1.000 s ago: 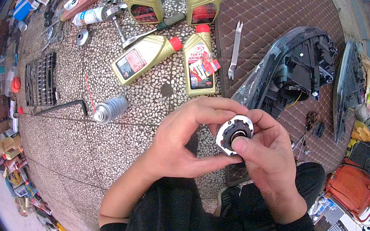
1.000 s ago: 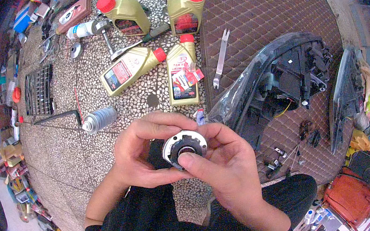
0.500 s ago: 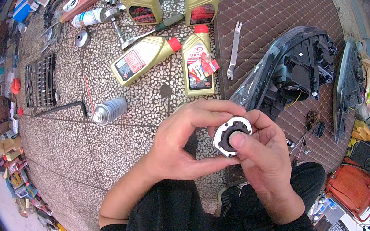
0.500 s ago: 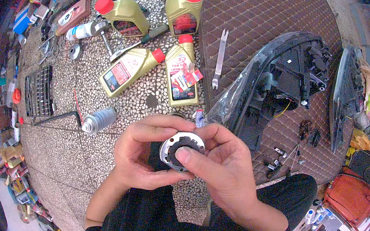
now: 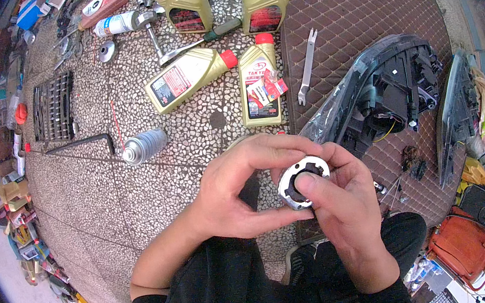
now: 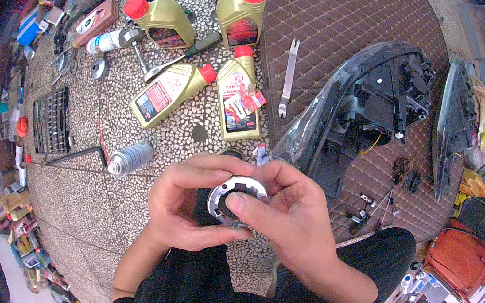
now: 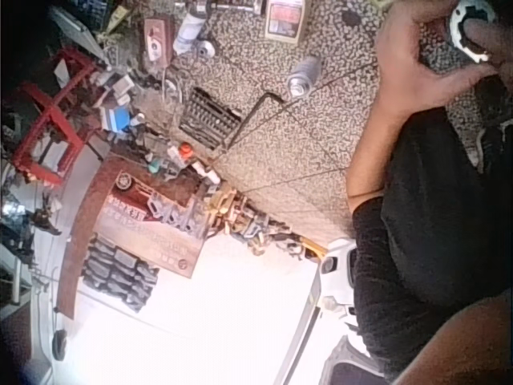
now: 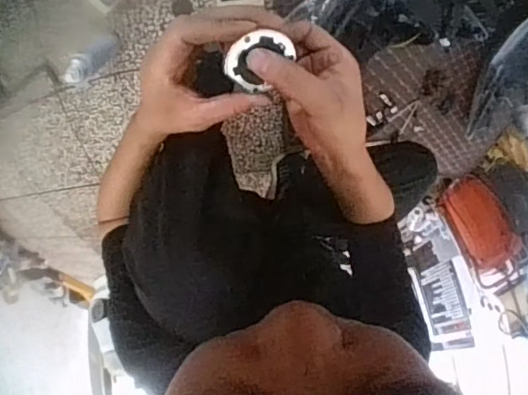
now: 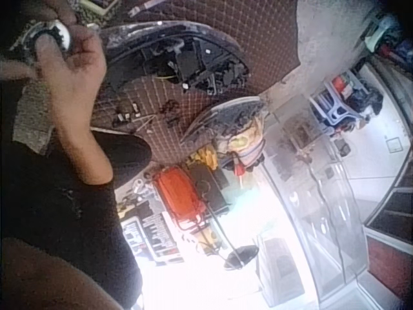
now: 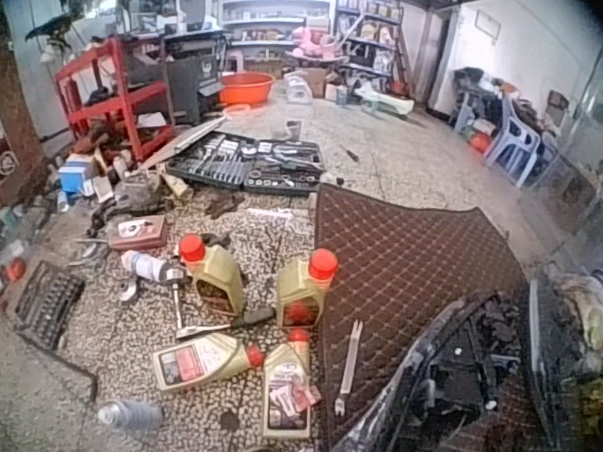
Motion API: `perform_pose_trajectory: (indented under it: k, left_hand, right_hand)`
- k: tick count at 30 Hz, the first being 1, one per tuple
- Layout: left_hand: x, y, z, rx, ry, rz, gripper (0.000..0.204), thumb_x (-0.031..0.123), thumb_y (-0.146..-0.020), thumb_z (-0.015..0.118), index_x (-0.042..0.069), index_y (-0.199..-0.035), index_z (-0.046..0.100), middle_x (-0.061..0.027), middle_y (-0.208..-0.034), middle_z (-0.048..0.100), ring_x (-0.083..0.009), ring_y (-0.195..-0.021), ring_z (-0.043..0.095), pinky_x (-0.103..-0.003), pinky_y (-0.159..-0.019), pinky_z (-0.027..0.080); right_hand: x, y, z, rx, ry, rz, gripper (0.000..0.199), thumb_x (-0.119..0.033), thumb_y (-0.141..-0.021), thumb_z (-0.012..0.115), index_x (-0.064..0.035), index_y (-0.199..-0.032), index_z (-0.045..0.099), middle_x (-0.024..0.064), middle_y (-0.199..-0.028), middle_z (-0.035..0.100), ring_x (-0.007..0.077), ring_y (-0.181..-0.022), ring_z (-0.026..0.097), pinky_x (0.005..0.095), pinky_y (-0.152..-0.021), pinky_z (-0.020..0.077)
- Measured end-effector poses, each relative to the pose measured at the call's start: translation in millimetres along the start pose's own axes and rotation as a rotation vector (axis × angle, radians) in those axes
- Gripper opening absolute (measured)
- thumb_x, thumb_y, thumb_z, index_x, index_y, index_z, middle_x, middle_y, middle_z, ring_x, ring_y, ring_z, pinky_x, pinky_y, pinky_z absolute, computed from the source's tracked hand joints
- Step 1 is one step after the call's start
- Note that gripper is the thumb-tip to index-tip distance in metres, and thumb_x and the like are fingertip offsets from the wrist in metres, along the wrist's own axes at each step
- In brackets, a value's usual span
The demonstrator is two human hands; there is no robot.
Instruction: The person assembles a motorcycle headlight reflector by hand, inserting a small metal ring into the reflector housing and then fitting the reflector into the headlight assembly. The person repeatedly checks the fit and alignment of the parts.
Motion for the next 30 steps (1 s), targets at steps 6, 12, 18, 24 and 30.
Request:
perform_pose_trajectory:
  k: [6,12,18,24,30]
  left_hand:
    - [0.8,-1.4,-1.6,-0.03,0.007,0.021,0.076,0.005,-0.067,0.096,0.008,-0.132,0.056,-0.0282,-0.127,0.064,-0.0365,-0.119,0.066,-0.048,-0.098,0.056]
    - [0.9,-1.2,-2.0,-0.047,0.003,0.005,0.075,0.005,-0.068,0.096,0.007,-0.131,0.055,-0.0285,-0.128,0.064,-0.0367,-0.119,0.066,-0.048,-0.098,0.055]
    - [0.3,-1.6,-0.5,-0.025,0.003,0.021,0.068,0.008,-0.072,0.094,0.006,-0.129,0.057,-0.0224,-0.131,0.065,-0.0317,-0.118,0.067,-0.041,-0.095,0.056]
    - [-0.9,-0.4,-1.5,-0.022,0.013,0.015,0.073,0.006,-0.069,0.095,0.006,-0.13,0.055,-0.026,-0.131,0.063,-0.0344,-0.121,0.065,-0.045,-0.099,0.055]
    - [2.0,0.0,-2.2,-0.045,-0.014,0.027,0.076,0.003,-0.067,0.096,0.005,-0.13,0.053,-0.0292,-0.129,0.062,-0.0363,-0.122,0.064,-0.048,-0.101,0.055]
  right_hand:
    - [3.2,-0.4,1.9,0.015,0.005,-0.003,0.024,-0.001,-0.09,0.078,0.0009,-0.109,0.063,0.0097,-0.104,0.071,0.0121,-0.093,0.068,0.0255,-0.08,0.0568]
    - [1.0,1.3,0.8,0.01,-0.026,-0.041,0.024,0.0,-0.09,0.078,0.0014,-0.108,0.063,0.0104,-0.104,0.071,0.0127,-0.093,0.068,0.0261,-0.081,0.0565]
    - [0.5,0.6,-1.2,-0.005,0.019,-0.077,0.022,0.0,-0.091,0.076,0.0019,-0.109,0.063,0.0106,-0.105,0.071,0.0134,-0.094,0.068,0.027,-0.082,0.0566]
    - [-0.7,2.5,-0.4,-0.051,-0.009,-0.084,0.024,-0.001,-0.091,0.076,0.0022,-0.111,0.064,0.0108,-0.105,0.07,0.0138,-0.095,0.068,0.0274,-0.083,0.0571]
    - [-0.8,3.1,0.4,-0.041,-0.009,-0.067,0.024,-0.001,-0.091,0.076,0.0024,-0.111,0.063,0.0109,-0.106,0.07,0.0136,-0.095,0.068,0.0262,-0.082,0.0571]
Point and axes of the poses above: each hand's wrist, its own y-axis away from the middle knuckle, its own z-axis out of the palm, x = y × z, the point moved 4 cm from there along -y, towards the middle knuckle
